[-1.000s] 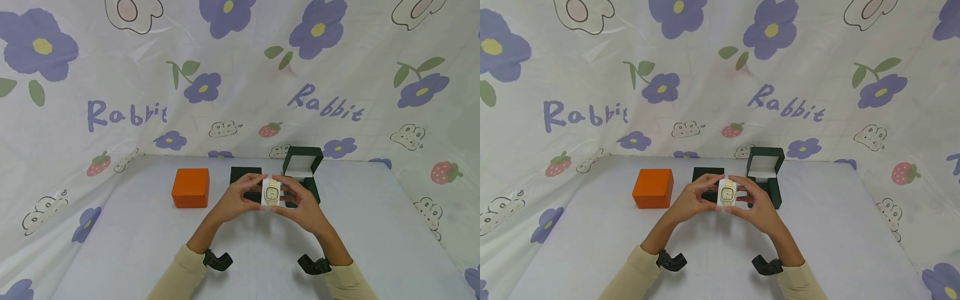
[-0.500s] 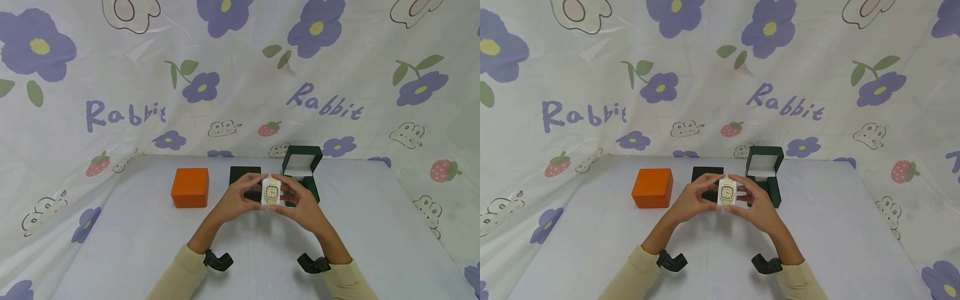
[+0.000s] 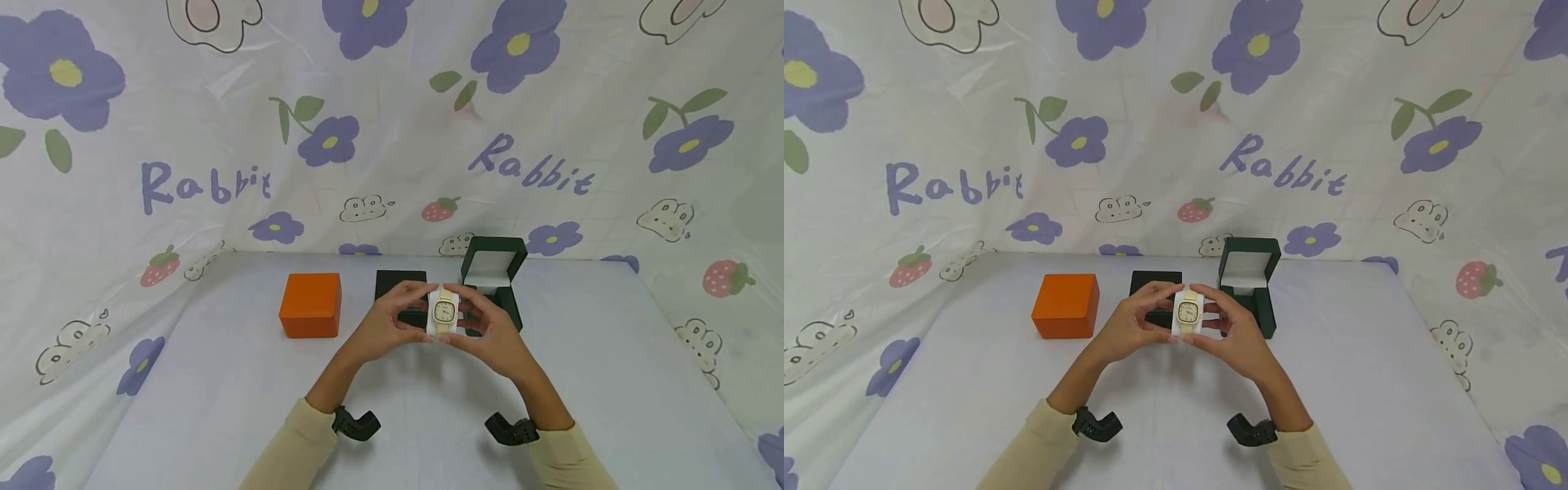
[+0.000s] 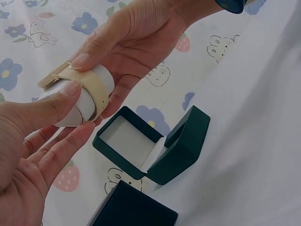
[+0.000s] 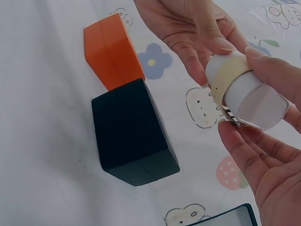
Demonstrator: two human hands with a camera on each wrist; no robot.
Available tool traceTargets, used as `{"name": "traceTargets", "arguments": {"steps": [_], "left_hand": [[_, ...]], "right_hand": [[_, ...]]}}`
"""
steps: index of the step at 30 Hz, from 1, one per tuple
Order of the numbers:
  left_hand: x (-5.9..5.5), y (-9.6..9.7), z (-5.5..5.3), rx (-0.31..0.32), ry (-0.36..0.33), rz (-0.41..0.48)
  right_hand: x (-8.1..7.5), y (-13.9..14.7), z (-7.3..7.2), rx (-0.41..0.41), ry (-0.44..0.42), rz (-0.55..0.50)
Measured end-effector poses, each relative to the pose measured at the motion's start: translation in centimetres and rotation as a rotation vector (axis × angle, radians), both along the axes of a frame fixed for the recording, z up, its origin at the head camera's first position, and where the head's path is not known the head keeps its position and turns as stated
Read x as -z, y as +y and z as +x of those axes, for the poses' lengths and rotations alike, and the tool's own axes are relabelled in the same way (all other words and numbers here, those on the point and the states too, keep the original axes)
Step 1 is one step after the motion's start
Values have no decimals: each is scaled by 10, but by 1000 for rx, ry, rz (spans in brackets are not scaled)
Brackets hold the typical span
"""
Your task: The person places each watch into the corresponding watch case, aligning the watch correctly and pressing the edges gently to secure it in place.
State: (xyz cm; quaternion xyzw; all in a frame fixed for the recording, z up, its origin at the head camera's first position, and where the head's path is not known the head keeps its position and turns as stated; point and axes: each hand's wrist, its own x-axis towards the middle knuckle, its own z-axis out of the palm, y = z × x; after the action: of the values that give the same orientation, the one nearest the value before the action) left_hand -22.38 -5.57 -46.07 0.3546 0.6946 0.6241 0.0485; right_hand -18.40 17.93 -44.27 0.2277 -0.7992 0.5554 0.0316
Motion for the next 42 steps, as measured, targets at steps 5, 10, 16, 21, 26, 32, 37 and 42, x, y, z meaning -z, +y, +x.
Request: {"name": "traceTargets", "arguments": {"steps": [5, 10, 16, 21, 26, 32, 37, 42], "left_hand": [[-1, 0, 1, -11, 0, -4], [-1, 0, 0, -22, -9, -19], [-1, -3, -3, -53, 5, -45], [-1, -6, -4, -55, 16, -41], [-1, -5, -3, -27, -5, -22], [1, -3, -3, 8, -21, -10], [0, -2, -2, 0, 12, -17], [-1, -1, -1, -18, 47, -30]], "right_hand": [[-1, -1, 0, 10, -9, 9], [-15, -6, 7, 23, -26, 47], [-30, -6, 15, 17, -29, 88], [-12, 2, 5, 14, -5, 60], [-1, 7, -3, -7, 14, 43], [-1, 10, -3, -7, 13, 40], [-5, 8, -1, 6, -2, 49], [-9, 6, 1, 6, -2, 35]]}}
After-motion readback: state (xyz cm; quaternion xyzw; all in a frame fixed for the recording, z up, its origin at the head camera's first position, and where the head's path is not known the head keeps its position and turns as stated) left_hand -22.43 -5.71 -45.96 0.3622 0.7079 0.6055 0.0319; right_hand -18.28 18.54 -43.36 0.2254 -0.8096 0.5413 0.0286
